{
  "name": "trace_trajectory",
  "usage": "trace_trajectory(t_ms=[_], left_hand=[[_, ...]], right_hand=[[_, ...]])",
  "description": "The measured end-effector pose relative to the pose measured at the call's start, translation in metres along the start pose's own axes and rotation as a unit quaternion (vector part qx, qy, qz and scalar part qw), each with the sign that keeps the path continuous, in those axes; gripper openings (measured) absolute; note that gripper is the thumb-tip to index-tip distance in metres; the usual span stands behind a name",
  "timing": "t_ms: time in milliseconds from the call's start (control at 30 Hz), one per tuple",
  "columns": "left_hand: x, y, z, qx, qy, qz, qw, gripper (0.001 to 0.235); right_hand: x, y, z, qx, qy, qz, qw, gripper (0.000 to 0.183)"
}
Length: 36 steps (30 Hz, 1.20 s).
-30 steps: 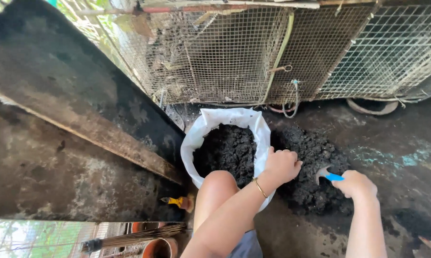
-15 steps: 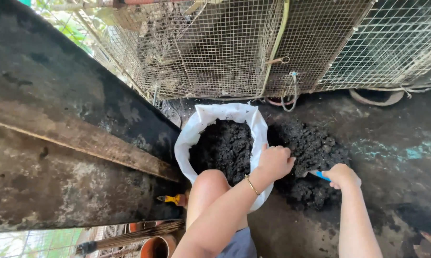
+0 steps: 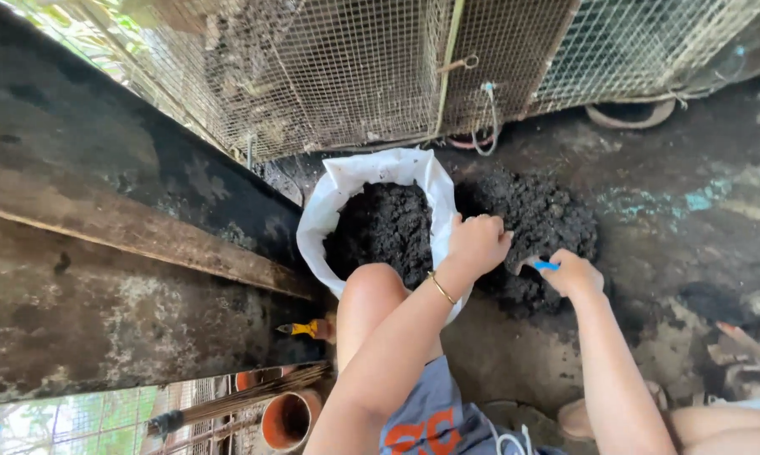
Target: The person scoops dark soil from a white sack using a small blue trowel and transfers it onto the floor. The person repeatedly scoops and deposits the soil in a pile next to the sack.
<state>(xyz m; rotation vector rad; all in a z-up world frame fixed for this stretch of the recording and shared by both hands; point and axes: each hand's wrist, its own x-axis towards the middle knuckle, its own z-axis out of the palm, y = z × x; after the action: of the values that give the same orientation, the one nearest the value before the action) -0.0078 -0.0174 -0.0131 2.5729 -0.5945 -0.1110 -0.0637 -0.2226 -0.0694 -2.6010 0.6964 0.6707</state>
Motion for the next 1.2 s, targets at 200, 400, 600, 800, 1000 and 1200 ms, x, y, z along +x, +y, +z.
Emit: trace_trajectory(t_ms=[200,400,600,800,1000,1200], left_hand=[[-0.004,-0.007,-0.009,-0.024,0.022,0.009,0.999,0.025],[-0.001,-0.016,-0.015,-0.014,0.024,0.007,1.0,0.025],[-0.008,-0.02,-0.02,0.02,0.064,-0.003,0.998,0.023],[-0.008,-0.031,-0.008,0.022,0.088,0.015,0.996,0.02],[-0.008,-0.015,-0.005,0.043,0.065,0.0,0.997,0.021],[-0.001,-0.005,0.01,0.032,0.027,0.039,0.998,0.024]], right_hand=[[-0.034,-0.029,-0.058,-0.072,0.04,-0.016,0.996,0.04],[0.01,-0.056,-0.006,-0.063,0.041,-0.043,0.996,0.035],[0.016,-0.072,0.055,-0.05,0.062,-0.05,0.996,0.043],[0.025,-0.039,0.073,0.04,0.064,-0.037,0.996,0.035],[0.002,0.022,0.077,0.167,0.048,-0.045,0.984,0.041],[-0.022,0.007,-0.014,0.094,0.064,-0.004,0.993,0.038]])
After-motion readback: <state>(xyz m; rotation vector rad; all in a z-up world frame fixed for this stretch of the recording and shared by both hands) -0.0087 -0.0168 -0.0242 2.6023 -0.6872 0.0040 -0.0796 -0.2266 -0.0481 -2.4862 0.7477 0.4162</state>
